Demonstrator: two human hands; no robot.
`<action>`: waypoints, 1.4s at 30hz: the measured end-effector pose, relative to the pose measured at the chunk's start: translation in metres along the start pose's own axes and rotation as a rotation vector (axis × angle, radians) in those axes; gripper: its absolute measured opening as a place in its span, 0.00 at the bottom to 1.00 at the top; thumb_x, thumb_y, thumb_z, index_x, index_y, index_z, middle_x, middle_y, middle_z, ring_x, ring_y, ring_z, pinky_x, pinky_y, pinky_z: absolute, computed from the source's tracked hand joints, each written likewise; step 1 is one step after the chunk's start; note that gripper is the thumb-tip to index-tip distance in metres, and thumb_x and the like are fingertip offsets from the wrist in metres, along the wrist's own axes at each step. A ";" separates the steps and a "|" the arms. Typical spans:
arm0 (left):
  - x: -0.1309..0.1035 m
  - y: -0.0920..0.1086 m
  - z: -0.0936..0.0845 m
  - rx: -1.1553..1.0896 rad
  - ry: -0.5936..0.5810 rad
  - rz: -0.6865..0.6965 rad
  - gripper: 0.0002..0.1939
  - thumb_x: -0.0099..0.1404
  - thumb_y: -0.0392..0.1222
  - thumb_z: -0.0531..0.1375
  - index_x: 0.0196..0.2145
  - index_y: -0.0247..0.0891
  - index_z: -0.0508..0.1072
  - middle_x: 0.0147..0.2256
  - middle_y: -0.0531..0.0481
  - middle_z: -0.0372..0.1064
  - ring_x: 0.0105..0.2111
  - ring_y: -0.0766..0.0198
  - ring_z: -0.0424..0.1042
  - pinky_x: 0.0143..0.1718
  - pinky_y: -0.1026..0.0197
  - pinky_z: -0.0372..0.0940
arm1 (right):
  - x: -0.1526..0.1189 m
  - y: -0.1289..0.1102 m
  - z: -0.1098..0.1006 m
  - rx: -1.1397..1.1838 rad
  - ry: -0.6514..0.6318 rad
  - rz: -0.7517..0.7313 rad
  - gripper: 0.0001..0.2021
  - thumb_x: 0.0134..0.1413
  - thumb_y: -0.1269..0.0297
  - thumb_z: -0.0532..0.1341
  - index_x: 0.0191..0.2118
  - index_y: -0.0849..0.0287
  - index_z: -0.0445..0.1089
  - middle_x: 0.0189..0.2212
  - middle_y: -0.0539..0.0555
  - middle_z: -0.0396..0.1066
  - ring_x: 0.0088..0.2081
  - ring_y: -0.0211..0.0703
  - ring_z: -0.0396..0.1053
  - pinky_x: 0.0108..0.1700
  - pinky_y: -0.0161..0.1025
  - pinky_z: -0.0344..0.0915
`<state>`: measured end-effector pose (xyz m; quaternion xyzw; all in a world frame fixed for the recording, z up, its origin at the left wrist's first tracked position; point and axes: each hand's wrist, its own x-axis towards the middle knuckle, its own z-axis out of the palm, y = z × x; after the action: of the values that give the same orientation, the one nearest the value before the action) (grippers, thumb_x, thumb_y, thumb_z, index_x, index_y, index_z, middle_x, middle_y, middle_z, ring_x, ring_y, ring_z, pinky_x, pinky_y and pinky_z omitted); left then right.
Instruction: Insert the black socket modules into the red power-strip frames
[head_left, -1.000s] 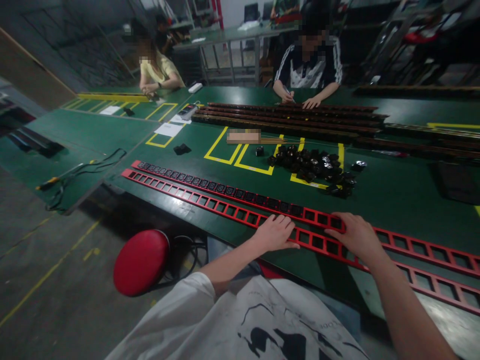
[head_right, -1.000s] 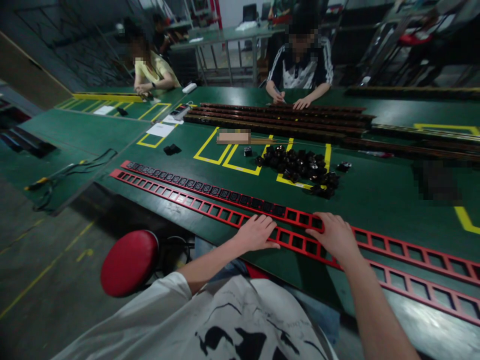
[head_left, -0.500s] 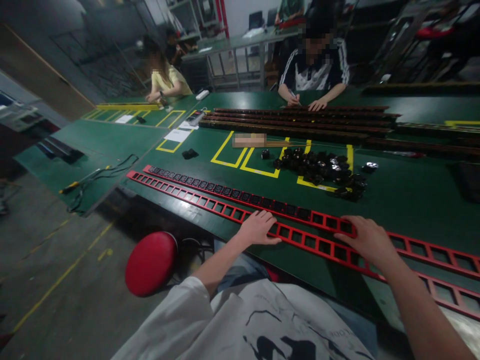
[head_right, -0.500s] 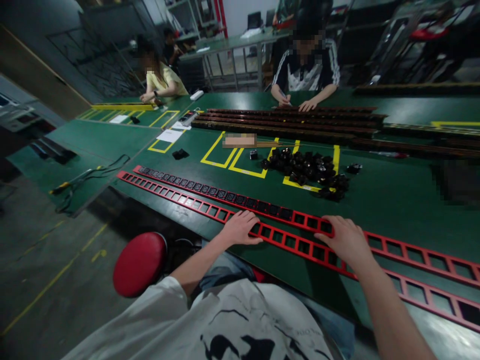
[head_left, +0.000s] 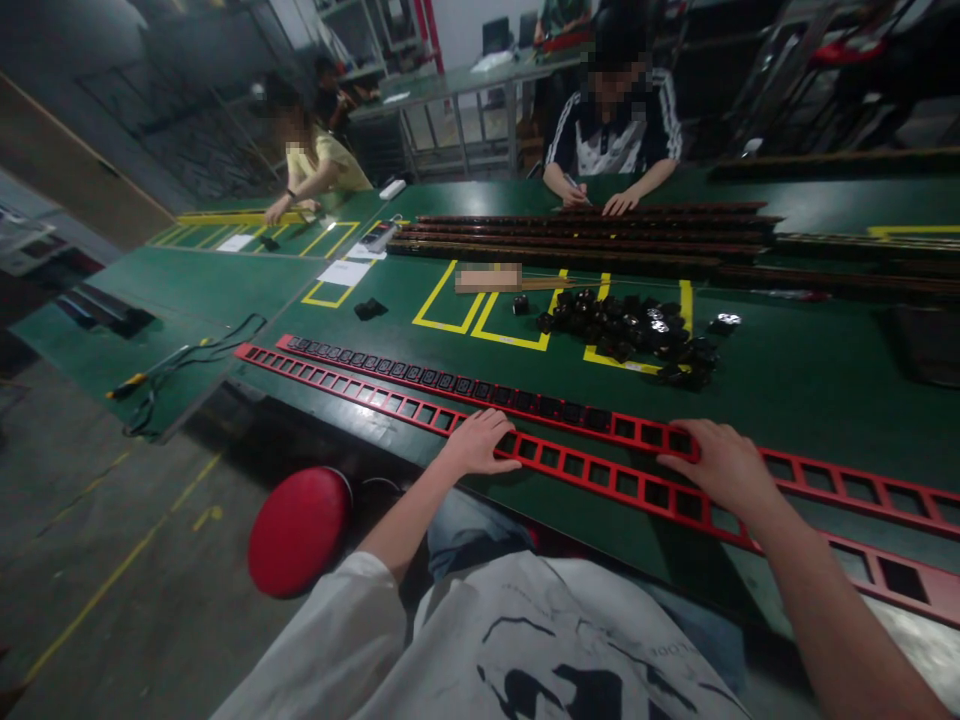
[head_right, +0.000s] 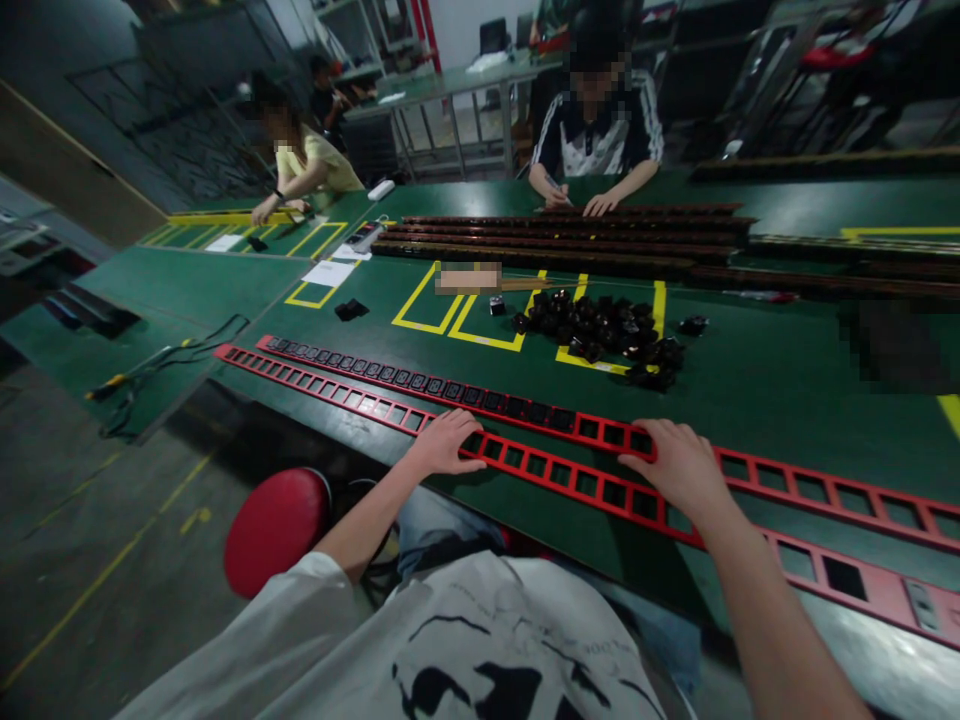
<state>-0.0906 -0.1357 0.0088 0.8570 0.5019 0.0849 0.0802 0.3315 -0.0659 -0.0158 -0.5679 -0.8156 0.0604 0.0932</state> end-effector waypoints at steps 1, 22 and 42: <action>0.000 -0.001 0.000 0.001 0.000 0.002 0.28 0.63 0.63 0.62 0.50 0.38 0.71 0.48 0.42 0.71 0.51 0.50 0.69 0.54 0.48 0.64 | -0.001 -0.001 -0.001 -0.002 0.003 -0.005 0.28 0.58 0.42 0.57 0.53 0.59 0.72 0.48 0.65 0.75 0.49 0.66 0.71 0.44 0.56 0.66; -0.017 -0.014 0.005 0.028 0.011 0.007 0.31 0.61 0.69 0.62 0.46 0.37 0.72 0.44 0.42 0.70 0.47 0.49 0.69 0.49 0.48 0.65 | -0.005 -0.015 -0.011 -0.002 -0.023 0.032 0.26 0.58 0.47 0.58 0.54 0.60 0.71 0.51 0.64 0.73 0.52 0.63 0.68 0.48 0.53 0.64; -0.004 0.006 -0.001 -0.083 0.185 -0.327 0.17 0.76 0.50 0.51 0.52 0.41 0.72 0.48 0.46 0.68 0.51 0.54 0.67 0.56 0.51 0.64 | -0.017 0.014 -0.015 -0.033 0.000 0.011 0.27 0.58 0.47 0.58 0.55 0.60 0.72 0.50 0.65 0.73 0.52 0.66 0.68 0.48 0.56 0.64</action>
<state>-0.0879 -0.1423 0.0105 0.7487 0.6356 0.1698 0.0816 0.3531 -0.0770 -0.0052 -0.5736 -0.8135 0.0476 0.0834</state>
